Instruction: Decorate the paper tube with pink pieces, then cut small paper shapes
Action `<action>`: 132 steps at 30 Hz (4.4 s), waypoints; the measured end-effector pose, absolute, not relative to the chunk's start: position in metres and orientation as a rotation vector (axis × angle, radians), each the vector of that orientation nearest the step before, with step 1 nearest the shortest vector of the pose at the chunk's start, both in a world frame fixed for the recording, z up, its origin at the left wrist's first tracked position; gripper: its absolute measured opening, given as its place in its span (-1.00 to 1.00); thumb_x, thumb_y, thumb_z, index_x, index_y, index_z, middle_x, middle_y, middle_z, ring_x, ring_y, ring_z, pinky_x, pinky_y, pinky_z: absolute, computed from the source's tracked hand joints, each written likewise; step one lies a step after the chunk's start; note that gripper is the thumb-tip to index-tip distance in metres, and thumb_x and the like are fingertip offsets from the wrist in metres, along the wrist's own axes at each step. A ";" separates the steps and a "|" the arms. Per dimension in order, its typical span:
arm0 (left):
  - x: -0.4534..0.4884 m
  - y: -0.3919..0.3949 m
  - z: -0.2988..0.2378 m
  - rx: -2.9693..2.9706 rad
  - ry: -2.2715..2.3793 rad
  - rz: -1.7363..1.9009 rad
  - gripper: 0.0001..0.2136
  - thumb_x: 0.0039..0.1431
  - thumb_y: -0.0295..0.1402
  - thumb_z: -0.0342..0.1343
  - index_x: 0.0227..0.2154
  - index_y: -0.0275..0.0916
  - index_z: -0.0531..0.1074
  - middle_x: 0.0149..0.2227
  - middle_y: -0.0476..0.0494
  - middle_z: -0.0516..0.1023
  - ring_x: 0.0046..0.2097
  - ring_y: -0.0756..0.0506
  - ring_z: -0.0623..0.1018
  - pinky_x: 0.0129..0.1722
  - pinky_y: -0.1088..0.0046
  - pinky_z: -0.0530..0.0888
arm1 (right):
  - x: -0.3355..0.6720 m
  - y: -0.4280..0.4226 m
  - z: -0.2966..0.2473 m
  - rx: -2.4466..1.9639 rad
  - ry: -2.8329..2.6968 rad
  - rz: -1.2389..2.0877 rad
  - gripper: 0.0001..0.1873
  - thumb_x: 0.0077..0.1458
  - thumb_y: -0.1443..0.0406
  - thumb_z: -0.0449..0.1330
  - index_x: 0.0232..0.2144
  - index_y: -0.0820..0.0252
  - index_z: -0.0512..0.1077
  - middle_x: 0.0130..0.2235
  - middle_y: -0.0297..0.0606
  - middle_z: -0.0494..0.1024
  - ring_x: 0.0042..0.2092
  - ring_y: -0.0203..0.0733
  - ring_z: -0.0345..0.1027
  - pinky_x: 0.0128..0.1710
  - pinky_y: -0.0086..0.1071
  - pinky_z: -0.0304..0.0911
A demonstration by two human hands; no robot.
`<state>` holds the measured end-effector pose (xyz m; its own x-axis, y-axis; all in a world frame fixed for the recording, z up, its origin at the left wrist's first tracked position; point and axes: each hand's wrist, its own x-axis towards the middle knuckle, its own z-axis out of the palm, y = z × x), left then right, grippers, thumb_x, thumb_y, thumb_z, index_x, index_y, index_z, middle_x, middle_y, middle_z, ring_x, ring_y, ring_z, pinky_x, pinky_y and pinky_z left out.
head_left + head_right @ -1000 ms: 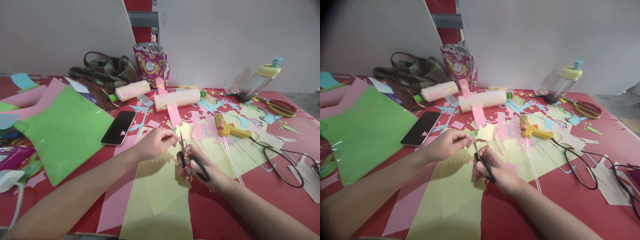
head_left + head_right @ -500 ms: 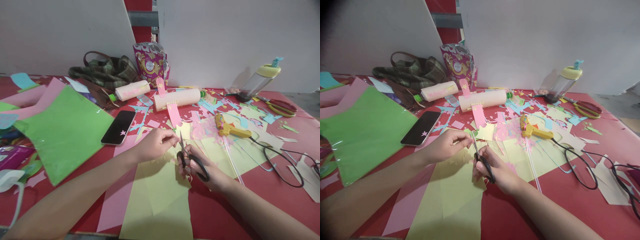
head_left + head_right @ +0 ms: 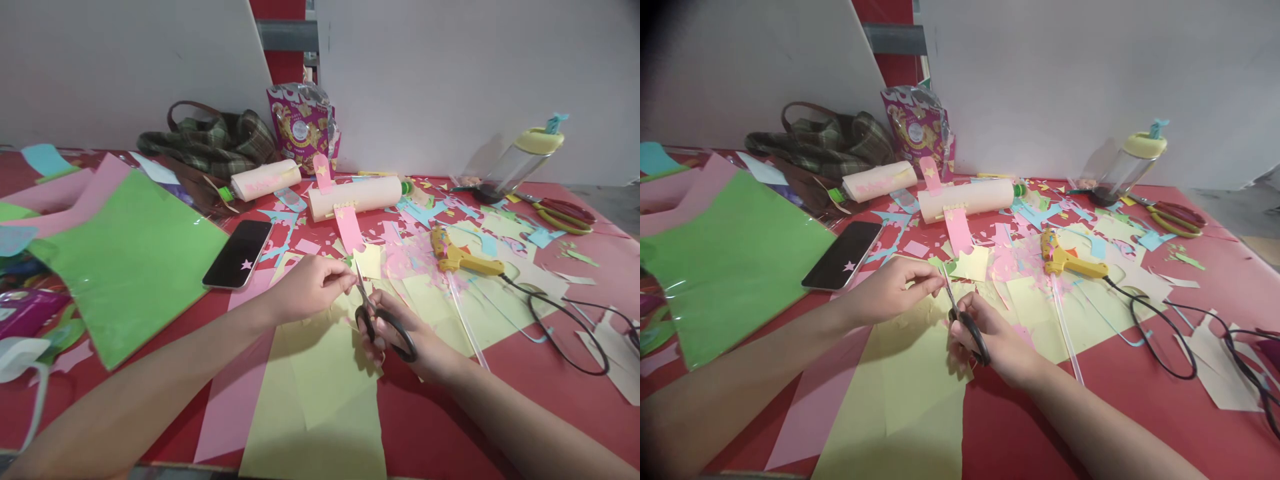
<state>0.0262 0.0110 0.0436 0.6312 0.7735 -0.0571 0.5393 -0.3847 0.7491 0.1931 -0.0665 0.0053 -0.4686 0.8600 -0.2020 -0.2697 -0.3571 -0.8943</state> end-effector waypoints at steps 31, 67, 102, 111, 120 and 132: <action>0.040 -0.009 0.035 1.722 1.006 0.645 -0.76 0.08 -0.31 -0.12 -0.63 -0.29 0.23 -0.66 0.09 0.17 -0.58 0.10 0.24 -0.58 0.61 0.21 | 0.192 -0.067 0.002 -0.918 -1.160 1.817 -0.77 0.04 0.14 0.02 -0.41 0.12 0.05 -0.53 -0.40 0.33 -0.54 -0.36 0.22 -0.54 -0.44 0.10; 0.054 -0.032 0.019 1.638 1.030 0.868 -0.72 0.12 -0.33 -0.18 -0.68 -0.26 0.07 -0.75 0.11 0.17 -0.67 0.11 0.24 -0.65 0.60 0.20 | 0.186 -0.076 0.008 -1.129 -1.489 1.592 -0.73 0.06 0.07 -0.08 -0.38 0.15 0.06 -0.44 -0.37 0.21 -0.43 -0.33 0.11 -0.51 -0.44 0.03; 0.051 -0.021 0.020 1.866 0.991 0.678 -0.74 0.10 -0.35 -0.17 -0.64 -0.29 0.24 -0.64 0.07 0.18 -0.56 0.08 0.17 -0.56 0.57 0.13 | 0.187 -0.064 0.003 -1.257 -0.944 1.269 -0.71 -0.13 0.25 0.18 -0.43 0.09 0.09 -0.39 -0.41 0.28 -0.41 -0.34 0.25 -0.48 -0.45 0.19; 0.045 -0.025 0.019 1.848 1.104 0.563 -0.76 0.02 -0.24 -0.06 -0.58 -0.29 0.35 -0.68 0.09 0.14 -0.60 0.08 0.14 -0.62 0.57 0.10 | 0.188 -0.064 0.008 -1.271 -0.990 1.276 -0.67 -0.19 0.32 0.20 -0.44 0.09 0.07 -0.43 -0.45 0.23 -0.53 -0.42 0.12 -0.66 -0.54 0.07; 0.031 -0.017 0.021 1.833 1.088 0.594 -0.76 0.03 -0.28 -0.12 -0.62 -0.28 0.31 -0.61 0.01 0.29 -0.55 0.05 0.28 -0.57 0.57 0.22 | 0.185 -0.066 0.007 -1.215 -1.004 1.309 -0.68 -0.18 0.36 0.18 -0.46 0.08 0.05 -0.41 -0.47 0.25 -0.49 -0.38 0.21 -0.56 -0.48 0.16; -0.021 0.027 0.014 2.351 1.456 0.135 -0.74 -0.10 -0.36 -0.11 -0.78 -0.25 0.01 -0.73 0.05 0.03 -0.64 0.05 0.06 -0.61 0.49 -0.05 | 0.186 -0.068 0.001 -1.189 -1.014 1.358 -0.68 -0.14 0.38 0.16 -0.42 0.06 0.05 -0.42 -0.45 0.26 -0.46 -0.34 0.27 -0.59 -0.46 0.19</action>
<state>-0.0214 0.0271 0.0141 0.4613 0.8802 -0.1116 0.8446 -0.3972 0.3591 0.1857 -0.0677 0.0014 0.0091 0.9919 -0.1270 -0.1599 -0.1240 -0.9793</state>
